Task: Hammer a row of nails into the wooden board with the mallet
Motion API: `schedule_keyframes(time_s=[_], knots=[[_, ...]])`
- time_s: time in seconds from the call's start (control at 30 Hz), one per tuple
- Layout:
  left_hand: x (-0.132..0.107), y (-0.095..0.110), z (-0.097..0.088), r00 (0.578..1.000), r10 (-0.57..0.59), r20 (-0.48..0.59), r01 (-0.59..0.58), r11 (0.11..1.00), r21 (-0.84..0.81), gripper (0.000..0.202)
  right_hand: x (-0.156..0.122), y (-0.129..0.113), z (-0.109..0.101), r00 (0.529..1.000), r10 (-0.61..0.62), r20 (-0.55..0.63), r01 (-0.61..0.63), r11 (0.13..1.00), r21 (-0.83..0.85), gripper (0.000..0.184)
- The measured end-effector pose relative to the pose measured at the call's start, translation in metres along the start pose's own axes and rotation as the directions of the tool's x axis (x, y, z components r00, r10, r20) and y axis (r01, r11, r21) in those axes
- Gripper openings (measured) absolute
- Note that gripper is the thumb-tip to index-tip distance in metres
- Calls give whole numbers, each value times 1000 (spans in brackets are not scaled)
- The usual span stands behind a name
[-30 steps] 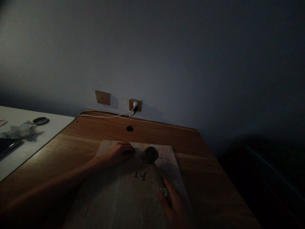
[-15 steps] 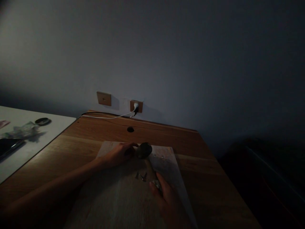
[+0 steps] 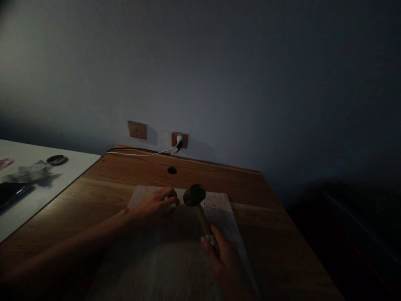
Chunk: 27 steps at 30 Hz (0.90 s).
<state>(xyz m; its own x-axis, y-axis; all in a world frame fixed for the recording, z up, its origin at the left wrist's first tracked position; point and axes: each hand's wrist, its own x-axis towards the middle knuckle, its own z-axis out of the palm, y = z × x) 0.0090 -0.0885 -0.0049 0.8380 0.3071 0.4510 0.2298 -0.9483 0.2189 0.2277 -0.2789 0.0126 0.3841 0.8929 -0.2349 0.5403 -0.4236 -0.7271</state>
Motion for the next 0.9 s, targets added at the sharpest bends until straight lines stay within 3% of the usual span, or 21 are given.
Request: schedule_keyframes(time_s=[0.07,0.13,0.33,0.47,0.57,0.67,0.77,0.9], knots=[[-1,14,-4,951,297,86,-305,947,101,10,-2,5,-5,999,23,-41,-22,1000,19,80],[-2,27,-3,885,441,150,-462,872,161,8,-3,9,-9,996,36,-84,-33,999,42,83],[-4,49,9,877,453,158,-479,843,243,19,-6,22,-13,997,52,-51,-48,996,78,82],[-6,48,3,874,470,127,-487,838,247,17,-9,27,-13,993,120,3,-120,991,67,90],[-9,29,-6,926,358,121,-376,907,191,12,-8,28,-13,994,59,-89,-53,996,76,81],[-14,0,-7,996,69,62,-71,997,33,17,-7,25,-12,996,22,-90,-16,997,70,76],[-17,-22,-1,978,-206,32,208,962,-175,19,-8,18,-10,999,7,-53,-3,997,75,73],[-16,-28,6,960,-279,25,276,928,-250,18,-10,13,-6,998,58,38,-61,996,68,78]])
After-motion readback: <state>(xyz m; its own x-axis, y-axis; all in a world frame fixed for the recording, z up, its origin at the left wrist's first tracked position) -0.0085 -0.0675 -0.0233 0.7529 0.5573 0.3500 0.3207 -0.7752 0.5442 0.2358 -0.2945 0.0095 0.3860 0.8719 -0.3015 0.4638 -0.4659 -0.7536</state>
